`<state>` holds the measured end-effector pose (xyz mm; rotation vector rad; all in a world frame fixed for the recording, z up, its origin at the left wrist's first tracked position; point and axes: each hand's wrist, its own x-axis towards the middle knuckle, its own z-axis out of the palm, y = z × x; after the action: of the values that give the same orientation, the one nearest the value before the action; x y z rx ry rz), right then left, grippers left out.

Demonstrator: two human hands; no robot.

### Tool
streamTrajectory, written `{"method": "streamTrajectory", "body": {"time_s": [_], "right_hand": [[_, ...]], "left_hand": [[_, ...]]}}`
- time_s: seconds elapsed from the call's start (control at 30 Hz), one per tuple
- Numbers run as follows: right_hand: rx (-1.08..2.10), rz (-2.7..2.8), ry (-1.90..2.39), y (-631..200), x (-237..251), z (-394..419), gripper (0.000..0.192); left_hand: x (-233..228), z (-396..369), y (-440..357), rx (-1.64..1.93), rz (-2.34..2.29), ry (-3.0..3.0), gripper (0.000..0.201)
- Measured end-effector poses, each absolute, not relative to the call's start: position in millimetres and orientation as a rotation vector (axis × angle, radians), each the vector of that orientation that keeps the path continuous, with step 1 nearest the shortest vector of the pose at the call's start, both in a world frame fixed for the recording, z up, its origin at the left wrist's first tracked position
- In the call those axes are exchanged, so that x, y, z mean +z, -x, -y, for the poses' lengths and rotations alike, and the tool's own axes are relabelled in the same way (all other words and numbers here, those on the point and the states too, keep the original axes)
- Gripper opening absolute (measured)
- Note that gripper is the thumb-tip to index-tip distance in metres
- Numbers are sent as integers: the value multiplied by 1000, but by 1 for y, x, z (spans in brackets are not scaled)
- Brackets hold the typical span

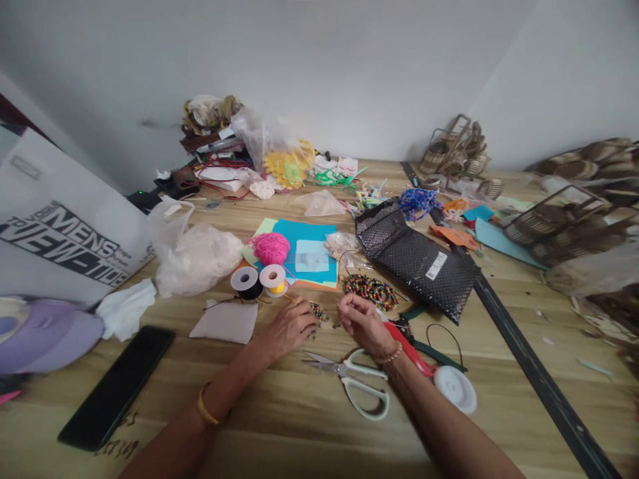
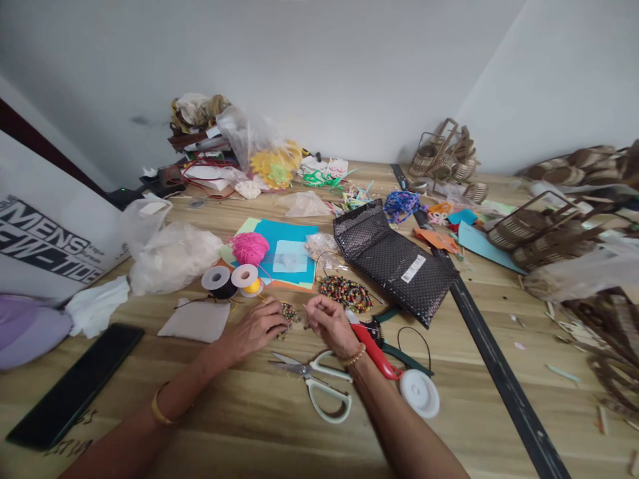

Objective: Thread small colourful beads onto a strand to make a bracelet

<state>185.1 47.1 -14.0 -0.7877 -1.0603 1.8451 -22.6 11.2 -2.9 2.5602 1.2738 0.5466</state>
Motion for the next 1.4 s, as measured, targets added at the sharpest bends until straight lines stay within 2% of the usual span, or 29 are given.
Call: {"method": "streamTrajectory", "body": {"time_s": [0.33, 0.73, 1.0, 1.1, 1.23, 1.4], "right_hand": [[1893, 898, 799, -186, -10, -50, 31], [1869, 974, 844, -186, -12, -52, 35], [1823, 1073, 829, -186, -15, -51, 34], [1726, 1219, 881, -186, -17, -49, 34], [1517, 1434, 947, -182, -14, -41, 34], [1366, 1616, 905, -175, -7, -31, 31]], "left_hand": [[-9, -10, 19, 612, -1266, -2538, 21], [-12, -6, 8, 595, -1399, -2491, 11], [-12, -5, 4, 617, -1398, -2443, 17], [-9, -8, 4, 793, -1367, -2245, 14], [-2, -12, 9, 1043, -1427, -1632, 10], [-3, -16, 12, 1123, -1374, -1027, 25]]}}
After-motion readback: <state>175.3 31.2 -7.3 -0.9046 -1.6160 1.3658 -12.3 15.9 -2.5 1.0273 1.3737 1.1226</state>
